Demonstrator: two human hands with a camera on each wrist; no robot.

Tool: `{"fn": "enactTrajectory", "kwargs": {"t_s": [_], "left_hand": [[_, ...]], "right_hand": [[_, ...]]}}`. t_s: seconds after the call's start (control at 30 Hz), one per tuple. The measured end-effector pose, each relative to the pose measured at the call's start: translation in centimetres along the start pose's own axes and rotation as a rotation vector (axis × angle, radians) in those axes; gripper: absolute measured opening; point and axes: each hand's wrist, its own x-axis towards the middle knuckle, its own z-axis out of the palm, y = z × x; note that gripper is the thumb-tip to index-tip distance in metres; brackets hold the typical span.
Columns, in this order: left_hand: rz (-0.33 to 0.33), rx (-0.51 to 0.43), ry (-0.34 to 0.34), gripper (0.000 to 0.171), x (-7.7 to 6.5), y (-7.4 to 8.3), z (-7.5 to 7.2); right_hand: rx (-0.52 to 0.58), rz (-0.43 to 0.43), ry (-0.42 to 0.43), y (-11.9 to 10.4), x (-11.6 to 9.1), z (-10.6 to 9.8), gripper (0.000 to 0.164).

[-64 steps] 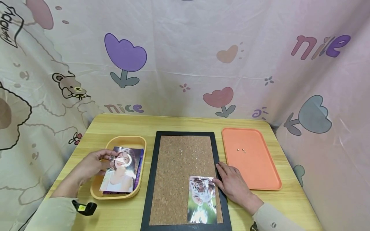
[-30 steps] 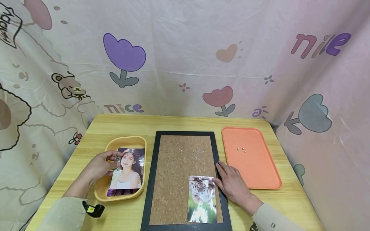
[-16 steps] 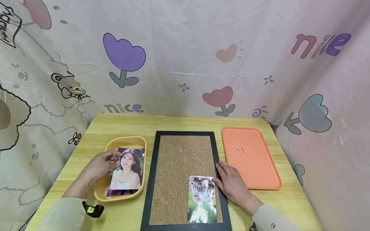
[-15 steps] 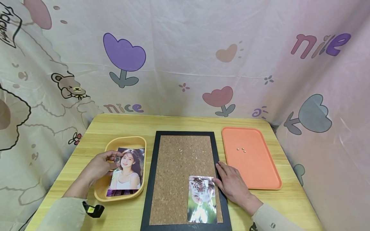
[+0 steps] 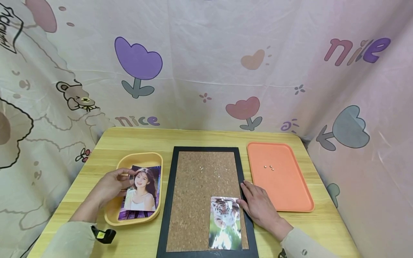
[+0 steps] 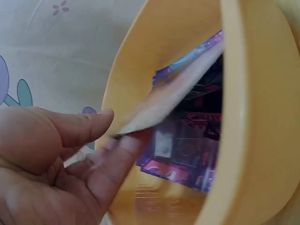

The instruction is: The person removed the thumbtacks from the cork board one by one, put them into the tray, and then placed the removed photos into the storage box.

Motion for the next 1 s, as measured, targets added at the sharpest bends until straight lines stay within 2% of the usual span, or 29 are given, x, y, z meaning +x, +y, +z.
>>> {"fn": "enactTrajectory", "kwargs": {"t_s": [0.37,0.47,0.57,0.7,0.8,1.0], "left_hand": [[-0.002,0.09,0.044,0.034,-0.9,1.0,-0.5],[0.036,0.128,0.069,0.034,-1.3,1.4,-0.2],[0.095,0.219,0.11,0.031,-1.7,2.1,0.4],[0.172,0.348,0.17,0.025,-2.4,3.6,1.6],[0.226,0.395,0.196,0.02,-3.1,4.9,3.0],[0.362,0.488,0.195,0.013,-4.0,7.3,7.4]], "right_hand": [[0.002,0.001,0.002,0.0,0.0,0.1,0.064],[-0.007,-0.006,0.01,0.0,0.1,0.0,0.063],[-0.025,-0.016,0.007,0.1,0.2,-0.1,0.064],[-0.048,-0.032,-0.014,0.3,0.3,-0.4,0.065],[-0.052,-0.042,-0.024,0.3,0.5,-0.8,0.065],[-0.027,-0.029,-0.036,0.2,0.7,-1.2,0.06]]}}
